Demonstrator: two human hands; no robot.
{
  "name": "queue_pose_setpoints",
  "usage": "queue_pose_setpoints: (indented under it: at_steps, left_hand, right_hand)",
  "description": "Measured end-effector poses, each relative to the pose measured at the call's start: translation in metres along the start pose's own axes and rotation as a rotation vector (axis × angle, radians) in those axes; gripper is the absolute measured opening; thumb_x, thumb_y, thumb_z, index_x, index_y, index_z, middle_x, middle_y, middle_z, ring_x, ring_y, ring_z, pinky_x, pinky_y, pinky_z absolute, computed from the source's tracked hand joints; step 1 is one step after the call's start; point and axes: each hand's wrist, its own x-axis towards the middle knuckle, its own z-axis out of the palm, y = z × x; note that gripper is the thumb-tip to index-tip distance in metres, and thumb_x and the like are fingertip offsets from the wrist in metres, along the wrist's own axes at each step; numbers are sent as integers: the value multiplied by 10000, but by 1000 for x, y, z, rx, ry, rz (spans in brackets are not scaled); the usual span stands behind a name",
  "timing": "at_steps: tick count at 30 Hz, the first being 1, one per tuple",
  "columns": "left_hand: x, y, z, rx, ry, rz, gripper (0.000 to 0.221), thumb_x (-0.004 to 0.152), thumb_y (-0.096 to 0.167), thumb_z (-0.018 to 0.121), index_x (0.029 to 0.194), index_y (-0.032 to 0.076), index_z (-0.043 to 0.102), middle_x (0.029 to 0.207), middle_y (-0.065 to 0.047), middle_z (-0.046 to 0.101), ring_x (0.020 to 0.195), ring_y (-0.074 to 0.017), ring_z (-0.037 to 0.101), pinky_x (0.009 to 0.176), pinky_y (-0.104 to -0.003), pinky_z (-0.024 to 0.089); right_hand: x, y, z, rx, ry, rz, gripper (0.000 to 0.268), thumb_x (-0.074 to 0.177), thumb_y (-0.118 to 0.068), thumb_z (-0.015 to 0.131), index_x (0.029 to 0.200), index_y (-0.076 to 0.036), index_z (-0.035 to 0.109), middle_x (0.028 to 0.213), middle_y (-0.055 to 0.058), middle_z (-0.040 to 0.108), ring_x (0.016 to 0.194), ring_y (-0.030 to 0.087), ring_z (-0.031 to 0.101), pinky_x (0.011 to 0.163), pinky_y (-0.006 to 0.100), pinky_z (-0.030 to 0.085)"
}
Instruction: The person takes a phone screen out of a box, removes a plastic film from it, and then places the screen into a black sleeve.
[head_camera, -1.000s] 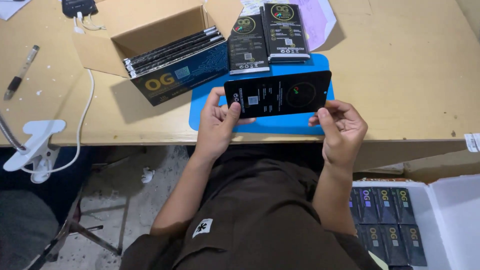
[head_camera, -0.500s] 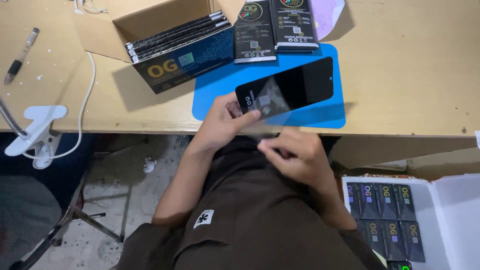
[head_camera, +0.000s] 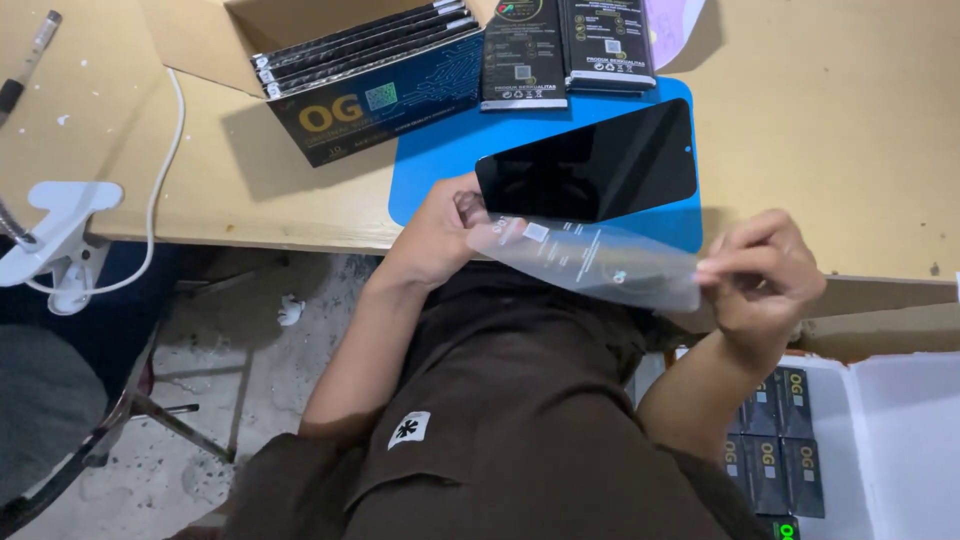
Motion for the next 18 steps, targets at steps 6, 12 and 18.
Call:
queue_pose_setpoints:
  at_steps: [6, 12, 18]
  left_hand:
    - [-1, 4, 0, 119, -2, -14, 238, 900, 263, 797, 1083, 142, 702, 723, 136, 517, 593, 13, 368, 543, -188, 281]
    - [0, 1, 0, 28, -45, 58, 302, 921, 223, 784, 1178, 94, 692, 1080, 16, 728, 913, -58, 665, 750, -200, 517]
    - [4, -6, 6, -194, -59, 171, 325, 831, -14, 827, 1125, 9, 693, 914, -80, 710, 903, -111, 672, 857, -337, 620]
  right_hand:
    - [7, 8, 14, -70, 132, 175, 257, 1054, -301, 650, 985, -59, 598, 1296, 281, 592, 855, 296, 670, 811, 359, 556]
    - [2, 7, 13, -29, 117, 150, 202, 1052, -275, 646, 980, -94, 590, 1342, 217, 613, 921, 342, 736, 806, 373, 598]
    - [5, 7, 13, 52, 168, 50, 306, 918, -259, 791, 821, -15, 634, 1256, 334, 646, 879, 400, 746, 723, 385, 608]
